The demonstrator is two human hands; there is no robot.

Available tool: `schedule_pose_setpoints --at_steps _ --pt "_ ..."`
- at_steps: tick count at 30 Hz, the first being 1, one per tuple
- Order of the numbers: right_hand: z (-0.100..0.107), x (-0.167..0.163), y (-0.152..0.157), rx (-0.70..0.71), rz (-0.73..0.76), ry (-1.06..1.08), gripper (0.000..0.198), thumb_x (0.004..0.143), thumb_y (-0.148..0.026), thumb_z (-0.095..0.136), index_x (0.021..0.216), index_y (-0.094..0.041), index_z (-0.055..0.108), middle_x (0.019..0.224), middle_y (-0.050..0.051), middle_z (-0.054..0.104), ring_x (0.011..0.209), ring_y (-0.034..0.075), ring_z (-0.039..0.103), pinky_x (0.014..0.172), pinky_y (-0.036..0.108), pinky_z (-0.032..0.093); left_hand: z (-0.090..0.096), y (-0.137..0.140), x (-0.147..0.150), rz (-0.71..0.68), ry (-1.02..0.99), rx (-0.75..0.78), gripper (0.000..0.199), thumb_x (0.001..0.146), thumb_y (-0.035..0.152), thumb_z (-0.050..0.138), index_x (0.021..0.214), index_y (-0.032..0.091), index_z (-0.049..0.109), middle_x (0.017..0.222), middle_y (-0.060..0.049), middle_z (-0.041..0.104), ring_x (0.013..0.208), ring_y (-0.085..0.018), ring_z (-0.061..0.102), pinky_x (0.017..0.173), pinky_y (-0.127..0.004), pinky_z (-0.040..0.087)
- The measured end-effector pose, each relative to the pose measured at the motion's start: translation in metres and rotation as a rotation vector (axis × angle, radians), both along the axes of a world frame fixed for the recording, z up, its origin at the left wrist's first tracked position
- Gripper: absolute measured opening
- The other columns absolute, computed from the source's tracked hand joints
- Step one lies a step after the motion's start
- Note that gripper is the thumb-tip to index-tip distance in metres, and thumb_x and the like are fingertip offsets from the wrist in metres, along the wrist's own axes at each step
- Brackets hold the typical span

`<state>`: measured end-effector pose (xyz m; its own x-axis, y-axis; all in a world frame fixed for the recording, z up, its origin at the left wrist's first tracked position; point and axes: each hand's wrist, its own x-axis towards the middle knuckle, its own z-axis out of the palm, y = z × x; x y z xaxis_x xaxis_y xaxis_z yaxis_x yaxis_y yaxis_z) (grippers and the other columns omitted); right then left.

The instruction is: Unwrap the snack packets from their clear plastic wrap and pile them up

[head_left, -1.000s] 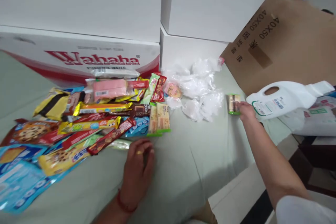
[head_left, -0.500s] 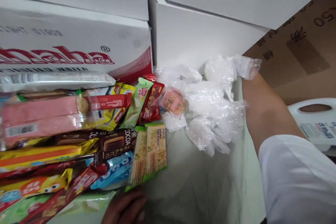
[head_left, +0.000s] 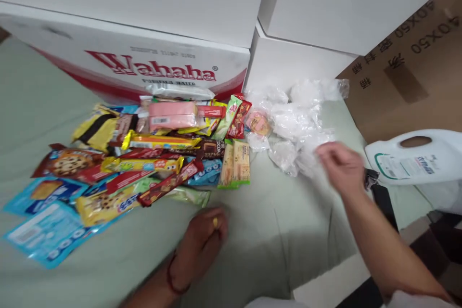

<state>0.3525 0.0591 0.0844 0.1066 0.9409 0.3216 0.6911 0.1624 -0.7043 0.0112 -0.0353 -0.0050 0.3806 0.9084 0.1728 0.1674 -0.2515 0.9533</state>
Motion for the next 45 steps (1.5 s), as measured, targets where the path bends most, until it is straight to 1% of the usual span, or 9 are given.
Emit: schedule_pose_setpoints --at_steps 2,8,12,16,18,22,30,37,45 --pt "-0.017 -0.054 -0.010 -0.088 0.302 -0.237 0.024 0.099 -0.041 0.061 0.091 -0.024 0.075 0.079 0.004 0.067 0.074 0.018 0.063 0.068 0.031 0.048 -0.002 0.000 0.001 -0.008 0.008 -0.004 0.028 0.084 0.004 0.042 0.063 0.021 0.049 0.061 0.002 0.052 0.058 -0.012 0.051 0.057 -0.024 0.038" --pt "-0.060 -0.131 0.048 -0.311 0.112 -0.694 0.025 0.101 -0.027 0.052 0.110 -0.019 0.074 0.115 0.014 0.069 0.086 0.022 0.067 0.072 0.031 0.048 -0.011 0.002 0.001 -0.029 -0.017 0.028 0.024 0.079 0.004 0.043 0.068 0.020 0.056 0.068 0.001 0.059 0.063 -0.013 0.055 0.062 -0.024 0.042" --pt "-0.057 -0.118 0.036 -0.212 0.036 -0.314 0.021 0.096 -0.028 0.056 0.094 -0.017 0.074 0.097 0.010 0.072 0.083 0.020 0.064 0.074 0.030 0.047 -0.012 0.005 0.001 -0.007 -0.079 0.002 0.022 0.081 0.007 0.046 0.070 0.020 0.060 0.071 0.000 0.061 0.067 -0.013 0.057 0.065 -0.025 0.043" --pt "-0.050 -0.120 -0.034 -0.179 -0.158 0.334 0.032 0.088 -0.048 0.071 0.095 -0.017 0.072 0.069 -0.002 0.060 0.055 0.012 0.044 0.054 0.024 0.037 -0.011 0.005 0.004 0.037 -0.210 -0.152 0.014 0.095 0.027 0.054 0.088 0.019 0.063 0.077 -0.001 0.061 0.069 -0.014 0.057 0.065 -0.026 0.045" --pt "-0.050 -0.136 -0.071 -0.253 -0.117 0.477 0.033 0.083 -0.049 0.076 0.094 -0.018 0.073 0.065 -0.004 0.057 0.054 0.010 0.039 0.051 0.023 0.033 -0.010 0.004 0.007 0.044 -0.306 -0.256 0.026 0.093 0.042 0.063 0.104 0.019 0.060 0.088 -0.002 0.064 0.068 -0.012 0.057 0.062 -0.025 0.045" --pt "-0.054 -0.170 -0.113 -0.413 0.084 0.569 0.029 0.081 -0.046 0.080 0.088 -0.020 0.073 0.064 -0.004 0.057 0.057 0.010 0.043 0.054 0.023 0.034 -0.011 0.002 0.010 0.022 -0.377 -0.339 0.046 0.082 0.055 0.077 0.103 0.018 0.060 0.092 -0.003 0.067 0.070 -0.012 0.060 0.061 -0.024 0.047" --pt "-0.047 -0.151 -0.112 -0.463 0.017 0.802 0.039 0.079 -0.053 0.082 0.080 -0.021 0.061 0.070 -0.005 0.055 0.049 0.006 0.032 0.045 0.022 0.023 -0.010 0.008 0.005 0.000 -0.465 -0.432 0.046 0.081 0.060 0.076 0.083 0.017 0.061 0.064 0.002 0.064 0.057 -0.010 0.056 0.056 -0.023 0.045" --pt "-0.051 -0.171 -0.125 -0.454 0.201 0.751 0.030 0.081 -0.045 0.084 0.095 -0.023 0.071 0.082 0.000 0.069 0.077 0.016 0.063 0.073 0.029 0.053 -0.011 0.004 0.010 -0.106 -0.504 -0.454 0.040 0.077 0.052 0.082 0.087 0.015 0.068 0.069 0.000 0.068 0.061 -0.011 0.060 0.063 -0.025 0.048" --pt "-0.057 -0.160 -0.118 -0.482 0.004 0.880 0.035 0.071 -0.049 0.088 0.088 -0.021 0.077 0.076 -0.001 0.069 0.069 0.013 0.059 0.065 0.028 0.055 -0.012 0.008 0.006 -0.036 -0.442 -0.398 0.030 0.083 0.045 0.074 0.088 0.016 0.064 0.072 0.002 0.062 0.062 -0.010 0.056 0.062 -0.024 0.044"
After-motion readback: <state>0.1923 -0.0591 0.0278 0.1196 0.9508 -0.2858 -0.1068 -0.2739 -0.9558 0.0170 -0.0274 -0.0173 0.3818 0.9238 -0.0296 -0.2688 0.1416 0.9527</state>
